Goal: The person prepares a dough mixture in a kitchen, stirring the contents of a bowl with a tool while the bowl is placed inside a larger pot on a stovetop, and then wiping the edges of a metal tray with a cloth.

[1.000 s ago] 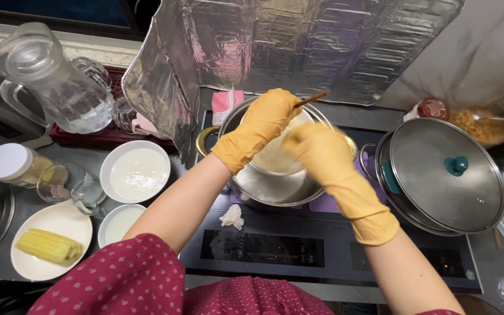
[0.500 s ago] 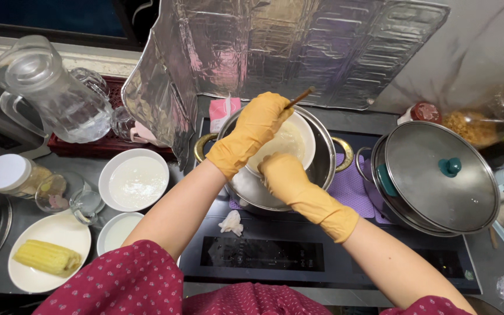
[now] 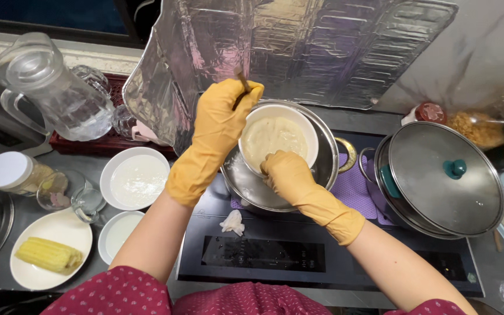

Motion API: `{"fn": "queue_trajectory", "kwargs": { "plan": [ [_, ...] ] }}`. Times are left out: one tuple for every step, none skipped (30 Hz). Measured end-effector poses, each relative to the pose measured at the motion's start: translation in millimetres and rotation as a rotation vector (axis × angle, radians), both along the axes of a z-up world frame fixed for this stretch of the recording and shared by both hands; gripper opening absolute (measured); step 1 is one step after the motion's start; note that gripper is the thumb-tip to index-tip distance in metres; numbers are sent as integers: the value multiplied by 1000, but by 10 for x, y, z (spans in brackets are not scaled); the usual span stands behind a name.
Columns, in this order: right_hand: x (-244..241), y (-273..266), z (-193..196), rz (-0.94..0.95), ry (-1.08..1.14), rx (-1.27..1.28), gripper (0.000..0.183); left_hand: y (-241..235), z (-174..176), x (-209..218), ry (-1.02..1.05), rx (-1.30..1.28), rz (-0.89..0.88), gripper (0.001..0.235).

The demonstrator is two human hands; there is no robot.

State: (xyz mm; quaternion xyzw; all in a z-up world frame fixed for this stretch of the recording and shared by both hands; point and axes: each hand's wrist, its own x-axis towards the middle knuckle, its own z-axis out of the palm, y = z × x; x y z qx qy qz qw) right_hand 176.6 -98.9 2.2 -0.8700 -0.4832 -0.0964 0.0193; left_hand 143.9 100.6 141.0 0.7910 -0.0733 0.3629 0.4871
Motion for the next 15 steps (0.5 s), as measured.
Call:
{"fn": "queue_trajectory", "kwargs": {
  "plan": [
    [5, 2, -10, -15, 4, 0, 18, 2, 50, -90, -5, 11, 22, 10],
    [-1, 3, 16, -9, 7, -2, 18, 16, 86, -198, -1, 9, 28, 10],
    [-3, 12, 40, 3, 10, 1, 18, 35, 119, -308, 9, -38, 46, 9],
    [-6, 22, 63, 14, 13, 4, 19, 54, 152, -419, 19, -85, 63, 9],
    [-11, 16, 67, 26, 19, 4, 19, 24, 157, -514, 24, -85, 75, 9],
    [-15, 11, 71, 17, 15, 29, 21, -8, 163, -608, 23, -287, 56, 10],
    [-16, -3, 75, 9, 11, 51, 24, -48, 166, -698, 19, -490, 36, 11],
    [-11, -9, 68, 20, 17, 49, 24, -33, 141, -780, 22, -492, 48, 11],
    [-10, -4, 56, 22, -4, 43, 25, -14, 118, -868, 29, -504, 93, 10],
    [-9, 1, 46, 25, -25, 37, 27, 4, 98, -956, 37, -516, 138, 11],
    [-16, -2, 52, 37, -20, 38, 27, 31, 90, -1077, 39, -516, 150, 11],
    [-22, -3, 59, 32, -25, 31, 27, 59, 84, -1197, 28, -482, 186, 10],
    [-22, 3, 68, 27, -31, 24, 26, 89, 80, -1315, 16, -447, 222, 10],
    [-27, 3, 101, 38, -27, 26, 26, 98, 65, -1434, 17, -446, 235, 10],
    [-37, 1, 131, 41, -29, 19, 26, 102, 49, -1558, 42, -437, 298, 12]
  ]
}}
